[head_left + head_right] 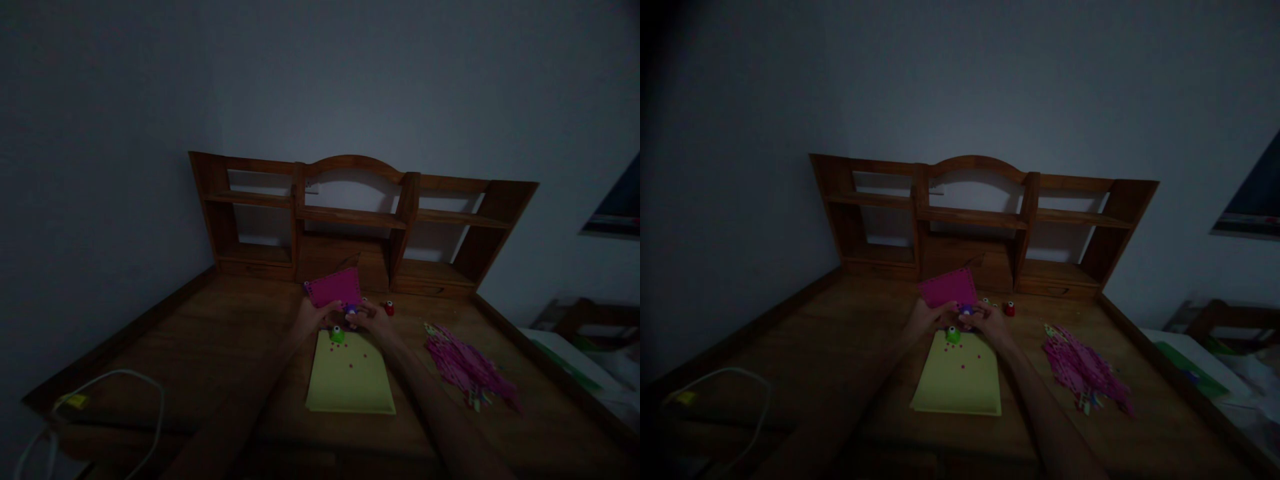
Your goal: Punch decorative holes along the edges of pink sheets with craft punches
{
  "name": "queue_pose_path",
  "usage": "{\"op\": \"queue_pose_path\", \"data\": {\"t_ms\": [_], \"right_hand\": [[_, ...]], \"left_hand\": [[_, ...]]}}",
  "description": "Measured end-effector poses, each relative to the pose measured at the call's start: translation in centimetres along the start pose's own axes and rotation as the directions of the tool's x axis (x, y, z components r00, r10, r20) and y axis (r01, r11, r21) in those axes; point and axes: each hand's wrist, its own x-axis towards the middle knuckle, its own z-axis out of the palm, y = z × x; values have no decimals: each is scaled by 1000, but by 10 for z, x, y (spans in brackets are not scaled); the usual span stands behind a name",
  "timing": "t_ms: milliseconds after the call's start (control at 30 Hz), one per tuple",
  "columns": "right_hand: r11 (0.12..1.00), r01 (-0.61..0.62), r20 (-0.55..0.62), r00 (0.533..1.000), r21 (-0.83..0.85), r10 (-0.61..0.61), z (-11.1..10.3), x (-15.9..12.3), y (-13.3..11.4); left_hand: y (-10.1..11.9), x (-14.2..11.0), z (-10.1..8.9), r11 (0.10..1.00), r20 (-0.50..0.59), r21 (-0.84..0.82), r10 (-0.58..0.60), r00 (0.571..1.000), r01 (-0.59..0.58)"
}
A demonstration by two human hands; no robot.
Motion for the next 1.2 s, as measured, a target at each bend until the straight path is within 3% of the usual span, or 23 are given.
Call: {"op": "queue_pose_path", "data": {"t_ms": [233, 533, 1200], "right_hand": [[997, -18, -60, 998, 72, 22, -5, 3, 8], [961, -52, -32, 997, 273, 63, 1, 1, 5], [965, -78, 6, 997, 251, 79, 2, -1, 3]], "left_hand": [[3, -5, 3, 1000, 34, 13, -15, 999, 14], [-9, -3, 1, 998, 143, -1, -64, 988, 65], [-6, -5, 0, 992, 239, 44, -125, 963, 118]]}}
